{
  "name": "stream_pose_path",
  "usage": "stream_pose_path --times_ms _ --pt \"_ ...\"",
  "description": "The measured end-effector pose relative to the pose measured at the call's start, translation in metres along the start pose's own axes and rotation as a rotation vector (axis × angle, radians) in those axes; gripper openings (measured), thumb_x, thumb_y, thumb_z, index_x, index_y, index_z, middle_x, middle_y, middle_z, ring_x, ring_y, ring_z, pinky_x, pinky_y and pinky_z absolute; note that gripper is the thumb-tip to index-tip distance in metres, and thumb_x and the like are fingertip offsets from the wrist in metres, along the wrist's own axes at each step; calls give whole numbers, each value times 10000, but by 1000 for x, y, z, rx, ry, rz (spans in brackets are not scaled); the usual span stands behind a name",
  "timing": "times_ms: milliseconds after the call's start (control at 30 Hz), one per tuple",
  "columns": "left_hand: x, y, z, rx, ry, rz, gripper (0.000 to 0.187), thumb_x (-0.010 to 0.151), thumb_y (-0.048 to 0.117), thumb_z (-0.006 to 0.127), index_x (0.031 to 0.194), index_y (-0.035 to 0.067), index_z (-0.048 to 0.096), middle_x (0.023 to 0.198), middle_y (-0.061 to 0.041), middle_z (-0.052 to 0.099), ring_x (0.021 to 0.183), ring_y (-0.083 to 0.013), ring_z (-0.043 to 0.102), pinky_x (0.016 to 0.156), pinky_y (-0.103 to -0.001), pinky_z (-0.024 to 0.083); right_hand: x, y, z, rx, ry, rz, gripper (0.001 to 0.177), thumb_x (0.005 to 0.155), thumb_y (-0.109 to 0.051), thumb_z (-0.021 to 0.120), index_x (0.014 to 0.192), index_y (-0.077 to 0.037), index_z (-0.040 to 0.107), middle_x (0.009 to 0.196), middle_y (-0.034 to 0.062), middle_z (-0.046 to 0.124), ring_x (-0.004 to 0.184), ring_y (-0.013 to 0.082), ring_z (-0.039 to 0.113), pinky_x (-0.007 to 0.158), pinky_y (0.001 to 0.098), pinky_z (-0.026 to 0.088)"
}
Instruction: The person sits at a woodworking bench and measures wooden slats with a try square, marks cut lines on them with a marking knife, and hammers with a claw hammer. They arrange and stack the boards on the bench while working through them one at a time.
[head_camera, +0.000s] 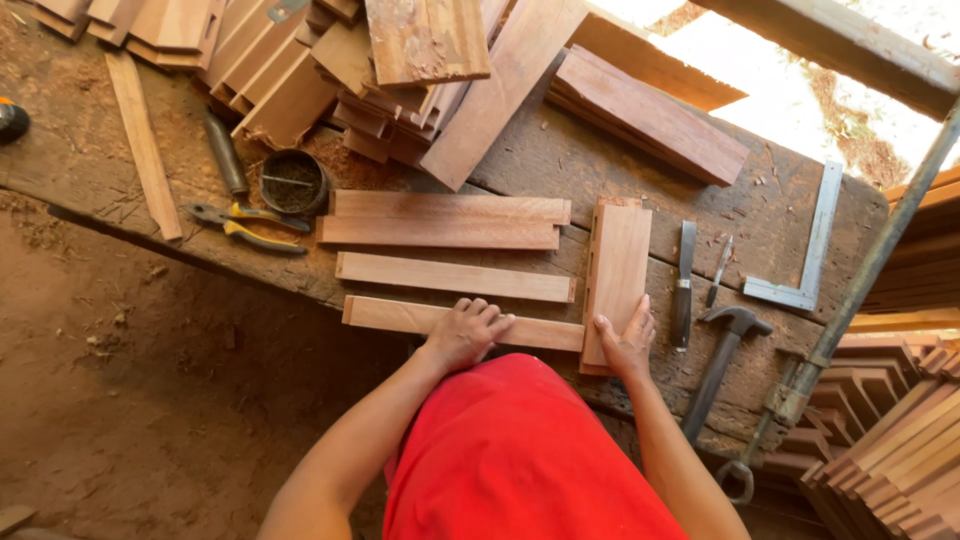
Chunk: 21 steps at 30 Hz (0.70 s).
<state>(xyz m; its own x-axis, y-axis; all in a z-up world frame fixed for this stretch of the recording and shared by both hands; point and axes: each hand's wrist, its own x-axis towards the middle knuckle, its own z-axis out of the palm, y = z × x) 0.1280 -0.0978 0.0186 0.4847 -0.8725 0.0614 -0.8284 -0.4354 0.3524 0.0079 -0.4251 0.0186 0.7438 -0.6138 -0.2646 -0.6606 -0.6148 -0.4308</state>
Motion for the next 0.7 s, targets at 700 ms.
stream_pose_path --times_ms 700 --pt "14 -57 25 108 427 73 370 1013 530 471 1111 244 684 1055 -10 636 960 -217 647 851 -375 484 5 1 5 -18 46 -23 1089 812 -473 789 1640 -92 193 1410 325 433 1270 583 473 1089 648 378"
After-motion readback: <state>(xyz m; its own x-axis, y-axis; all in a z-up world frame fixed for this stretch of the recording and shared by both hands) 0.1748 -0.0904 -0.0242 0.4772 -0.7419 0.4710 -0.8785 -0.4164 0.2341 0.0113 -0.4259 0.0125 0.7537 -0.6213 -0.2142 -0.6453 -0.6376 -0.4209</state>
